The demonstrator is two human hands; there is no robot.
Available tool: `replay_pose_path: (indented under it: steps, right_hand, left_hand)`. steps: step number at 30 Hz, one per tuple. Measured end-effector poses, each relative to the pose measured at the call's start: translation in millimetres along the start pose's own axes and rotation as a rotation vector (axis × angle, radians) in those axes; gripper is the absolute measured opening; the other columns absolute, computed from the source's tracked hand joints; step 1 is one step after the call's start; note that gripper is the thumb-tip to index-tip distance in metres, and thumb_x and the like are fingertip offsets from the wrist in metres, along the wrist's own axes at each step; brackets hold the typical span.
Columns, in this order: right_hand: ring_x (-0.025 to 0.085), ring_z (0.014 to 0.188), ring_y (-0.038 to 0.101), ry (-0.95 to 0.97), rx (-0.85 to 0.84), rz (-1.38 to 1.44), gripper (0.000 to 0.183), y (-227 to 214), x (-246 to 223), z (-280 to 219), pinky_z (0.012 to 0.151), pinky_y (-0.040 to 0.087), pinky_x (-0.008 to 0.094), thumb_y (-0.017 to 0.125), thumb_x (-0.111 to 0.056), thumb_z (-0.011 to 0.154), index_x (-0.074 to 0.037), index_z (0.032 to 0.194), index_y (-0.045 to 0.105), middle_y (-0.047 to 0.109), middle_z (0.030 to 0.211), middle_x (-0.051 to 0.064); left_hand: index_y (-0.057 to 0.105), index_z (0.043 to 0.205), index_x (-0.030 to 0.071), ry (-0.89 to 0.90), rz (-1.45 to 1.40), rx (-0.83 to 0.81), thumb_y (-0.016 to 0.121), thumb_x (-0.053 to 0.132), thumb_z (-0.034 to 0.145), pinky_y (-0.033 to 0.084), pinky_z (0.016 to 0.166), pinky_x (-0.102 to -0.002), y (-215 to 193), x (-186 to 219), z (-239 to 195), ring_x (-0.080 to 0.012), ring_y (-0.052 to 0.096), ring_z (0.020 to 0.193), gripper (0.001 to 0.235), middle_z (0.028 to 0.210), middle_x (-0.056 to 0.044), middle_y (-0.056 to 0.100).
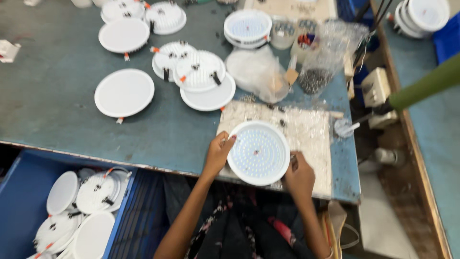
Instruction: The person assembles circular LED light fixtures at a workbench. They place a cover over the LED board, insert small black clips, and use a screwdriver to tighten them. The person repeats this process for multiple units, placing finished items on the table.
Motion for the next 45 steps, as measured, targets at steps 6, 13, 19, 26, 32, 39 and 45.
replay_pose_path:
  steps: [6, 13, 19, 26, 32, 39, 45]
  right_hand:
    - [0.015, 0.079, 0.058, -0.158, -0.007, 0.282, 0.018, -21, -10, 54, 0.069, 0.047, 0.031, 0.06, -0.006, 0.099, -0.002, 0.112, 0.071, 0.07, 0.094, 0.007]
    - [0.02, 0.104, 0.069, -0.575, 0.009, 0.434, 0.017, 1, -110, 164, 0.093, 0.054, 0.029, 0.057, 0.0, 0.101, 0.003, 0.116, 0.065, 0.071, 0.11, 0.011]
    - [0.021, 0.089, 0.073, -0.431, -0.364, 0.343, 0.027, 99, -124, 227, 0.075, 0.052, 0.033, 0.046, 0.003, 0.089, 0.001, 0.107, 0.066, 0.069, 0.099, 0.014]
    - [0.031, 0.065, 0.069, -0.327, -0.603, -0.039, 0.068, 139, -118, 215, 0.063, 0.055, 0.039, 0.06, -0.012, 0.091, -0.012, 0.156, 0.039, 0.071, 0.078, 0.021]
    - [0.027, 0.072, 0.074, -0.685, 0.016, 0.047, 0.102, 63, -154, 224, 0.066, 0.057, 0.038, 0.086, -0.033, 0.099, -0.002, 0.163, 0.012, 0.077, 0.083, 0.016]
    - [0.023, 0.058, 0.074, -0.091, -0.754, 0.14, 0.026, 134, -88, 223, 0.049, 0.061, 0.035, 0.048, -0.009, 0.088, 0.0, 0.096, 0.071, 0.074, 0.079, 0.014]
    - [0.026, 0.051, 0.063, -0.286, -0.648, -0.179, 0.078, 128, -127, 193, 0.05, 0.052, 0.038, 0.076, -0.031, 0.094, -0.002, 0.154, 0.035, 0.068, 0.071, 0.018]
  left_hand:
    - [0.049, 0.081, 0.004, 0.043, 0.239, 0.126, 0.053, 0.024, 0.108, 0.033, 0.051, -0.03, -15, -4, -8, -0.0053, 0.039, 0.06, 0.034, 0.062, -0.004, 0.045]
    - [0.05, 0.087, 0.0, 0.144, 0.328, 0.24, 0.047, 0.023, 0.107, 0.04, 0.055, -0.036, -13, 13, -14, -0.0161, 0.046, 0.058, 0.03, 0.066, -0.015, 0.051]
    - [0.047, 0.084, -0.001, 0.124, 0.336, 0.275, 0.049, 0.024, 0.108, 0.036, 0.053, -0.037, -13, 16, -17, -0.0165, 0.042, 0.056, 0.034, 0.063, -0.015, 0.045]
    - [0.047, 0.081, 0.0, 0.144, 0.314, 0.272, 0.05, 0.023, 0.107, 0.034, 0.052, -0.036, -14, 16, -16, -0.0126, 0.039, 0.057, 0.035, 0.062, -0.01, 0.043]
    - [0.048, 0.08, 0.0, 0.128, 0.31, 0.272, 0.051, 0.024, 0.107, 0.034, 0.051, -0.035, -13, 17, -16, -0.0108, 0.039, 0.056, 0.036, 0.06, -0.008, 0.044]
    - [0.049, 0.079, 0.0, 0.113, 0.291, 0.263, 0.051, 0.024, 0.107, 0.034, 0.049, -0.034, -13, 17, -14, -0.0097, 0.039, 0.055, 0.037, 0.059, -0.007, 0.045]
    - [0.049, 0.078, 0.0, 0.102, 0.296, 0.271, 0.051, 0.024, 0.107, 0.033, 0.049, -0.034, -14, 16, -15, -0.0103, 0.038, 0.055, 0.038, 0.058, -0.007, 0.044]
Point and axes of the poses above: each hand's wrist, its own z-axis towards the middle knuckle, its own y-axis out of the palm, x = y × z, the point moved 8 cm from there along z, towards the middle knuckle
